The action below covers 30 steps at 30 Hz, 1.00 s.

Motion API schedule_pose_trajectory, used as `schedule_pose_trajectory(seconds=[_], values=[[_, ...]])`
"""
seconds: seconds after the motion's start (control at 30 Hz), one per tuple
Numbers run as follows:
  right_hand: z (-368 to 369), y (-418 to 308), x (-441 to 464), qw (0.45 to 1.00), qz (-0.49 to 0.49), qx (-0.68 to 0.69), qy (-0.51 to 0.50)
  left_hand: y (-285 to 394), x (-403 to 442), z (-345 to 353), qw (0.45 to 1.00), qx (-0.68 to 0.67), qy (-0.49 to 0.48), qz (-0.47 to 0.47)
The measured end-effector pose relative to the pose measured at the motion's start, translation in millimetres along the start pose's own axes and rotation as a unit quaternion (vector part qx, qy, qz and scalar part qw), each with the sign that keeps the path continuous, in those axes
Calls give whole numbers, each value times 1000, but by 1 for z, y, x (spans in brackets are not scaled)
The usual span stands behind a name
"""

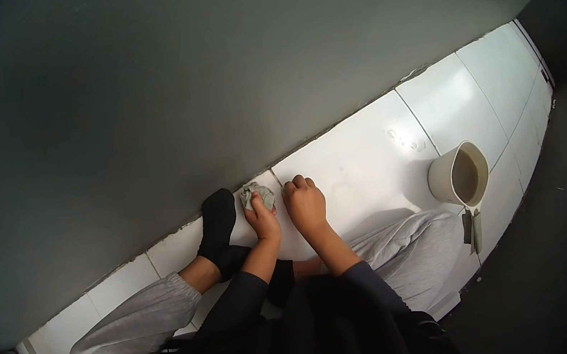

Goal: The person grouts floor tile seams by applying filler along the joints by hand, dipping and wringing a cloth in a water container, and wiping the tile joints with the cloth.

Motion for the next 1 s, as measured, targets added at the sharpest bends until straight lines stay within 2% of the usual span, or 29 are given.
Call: schedule_pose_trajectory(seconds=[0.03, 0.1, 0.2, 0.23, 0.33, 0.4, 0.47, 0.53, 0.63, 0.73, 0.83, 1.0], values=[[-9, -1, -6, 1000, -7, 18, 12, -7, 3, 3, 1000, 0, -2, -2], [-8, -1, -6, 999, -7, 32, 25, -3, 10, 1, 992, -7, 26, 123], [12, -11, 25, 999, -18, 9, 29, 11, -3, 1, 997, -24, 38, 66], [17, -11, 32, 999, -18, 13, 30, 4, 2, -1, 999, -3, 13, 46], [14, -11, 33, 998, -17, 9, 53, -11, 9, -7, 1000, -9, 23, 7], [8, -4, 10, 999, -38, -9, 9, -9, 7, -3, 1000, -9, 12, 6], [-10, -2, -8, 999, -29, 10, 15, -13, 5, 0, 1000, -4, 7, 0], [-13, 0, -11, 999, -16, 30, 17, 0, 3, 2, 995, -29, 31, 86], [7, -10, 19, 999, -14, 22, 39, -3, 3, -1, 999, -16, 15, 42], [22, -13, 36, 999, -12, 2, 47, -6, 7, -5, 999, 6, 11, 40], [9, -4, 16, 1000, -15, -4, 11, -10, 7, -6, 1000, -2, 22, 21], [-8, -2, -4, 999, -8, 30, 23, -3, -1, 2, 999, -2, 0, 37]])
Point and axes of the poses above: each hand's wrist, its own x-axis towards the middle knuckle, its own z-axis out of the palm, y = z × x, the point moved 10 cm from there along x, towards the middle knuckle, and after that the axes turned 14 degrees about y, right-handed, at the moved point
